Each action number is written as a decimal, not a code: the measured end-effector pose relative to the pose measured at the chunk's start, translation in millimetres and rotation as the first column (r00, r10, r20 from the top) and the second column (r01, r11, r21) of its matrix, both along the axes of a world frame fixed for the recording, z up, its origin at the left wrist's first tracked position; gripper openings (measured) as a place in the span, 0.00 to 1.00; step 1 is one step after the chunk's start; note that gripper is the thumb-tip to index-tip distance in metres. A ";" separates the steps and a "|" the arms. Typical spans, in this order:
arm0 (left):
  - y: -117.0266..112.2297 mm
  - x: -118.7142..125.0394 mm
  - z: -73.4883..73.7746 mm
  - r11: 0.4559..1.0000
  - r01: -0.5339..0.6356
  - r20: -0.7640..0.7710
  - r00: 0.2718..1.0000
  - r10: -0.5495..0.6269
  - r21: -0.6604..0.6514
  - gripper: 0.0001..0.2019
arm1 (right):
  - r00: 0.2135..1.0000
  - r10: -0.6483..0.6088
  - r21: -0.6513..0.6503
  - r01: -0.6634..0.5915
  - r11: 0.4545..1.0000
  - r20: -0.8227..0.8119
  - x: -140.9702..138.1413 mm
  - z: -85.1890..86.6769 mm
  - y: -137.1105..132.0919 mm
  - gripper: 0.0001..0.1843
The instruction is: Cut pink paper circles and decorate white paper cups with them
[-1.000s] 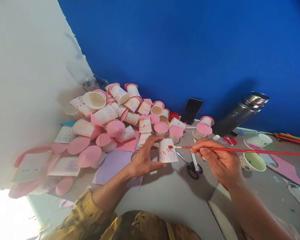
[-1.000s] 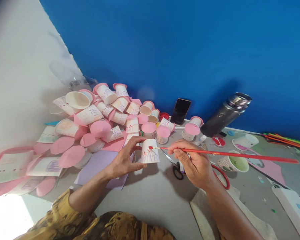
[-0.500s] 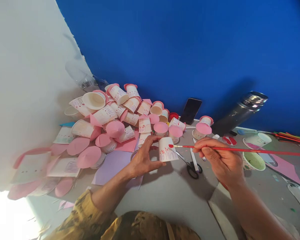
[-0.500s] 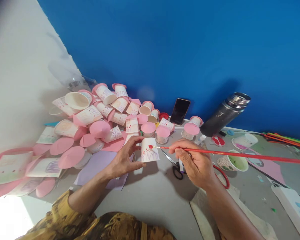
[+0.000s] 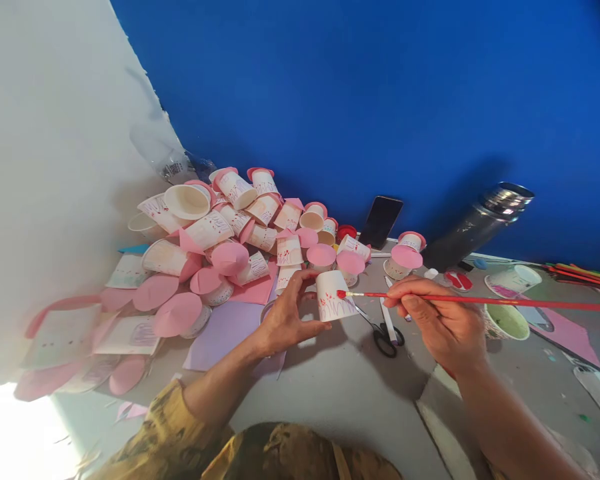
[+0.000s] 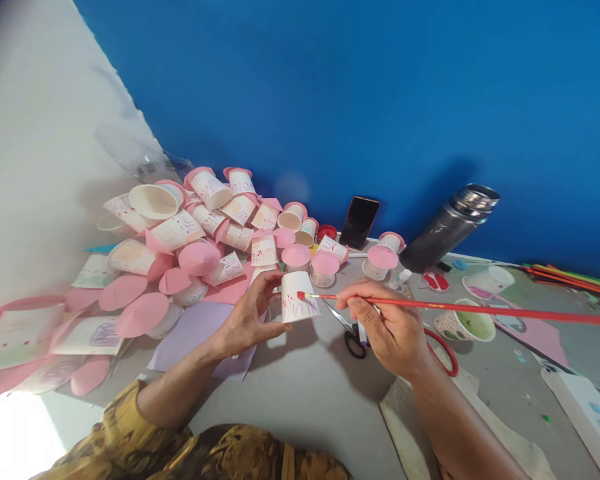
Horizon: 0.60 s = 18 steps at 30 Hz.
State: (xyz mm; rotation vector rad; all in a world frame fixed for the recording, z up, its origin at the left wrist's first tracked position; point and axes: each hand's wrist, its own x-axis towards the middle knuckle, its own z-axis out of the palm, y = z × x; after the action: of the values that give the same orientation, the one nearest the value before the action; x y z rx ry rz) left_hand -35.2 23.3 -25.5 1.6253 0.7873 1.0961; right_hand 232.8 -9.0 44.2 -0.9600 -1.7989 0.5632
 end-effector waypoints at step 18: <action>0.2 0.5 -2.1 1.000 -0.001 0.031 1.000 0.001 -0.012 0.38 | 0.997 0.042 0.032 -0.044 0.999 0.065 3.2 3.2 1.6 0.11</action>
State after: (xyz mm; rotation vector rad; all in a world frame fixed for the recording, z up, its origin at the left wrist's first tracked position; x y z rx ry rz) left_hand -34.7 23.4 -27.6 1.5946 0.7733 1.1127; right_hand 236.0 -7.4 47.4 -0.9278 -1.8849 0.5327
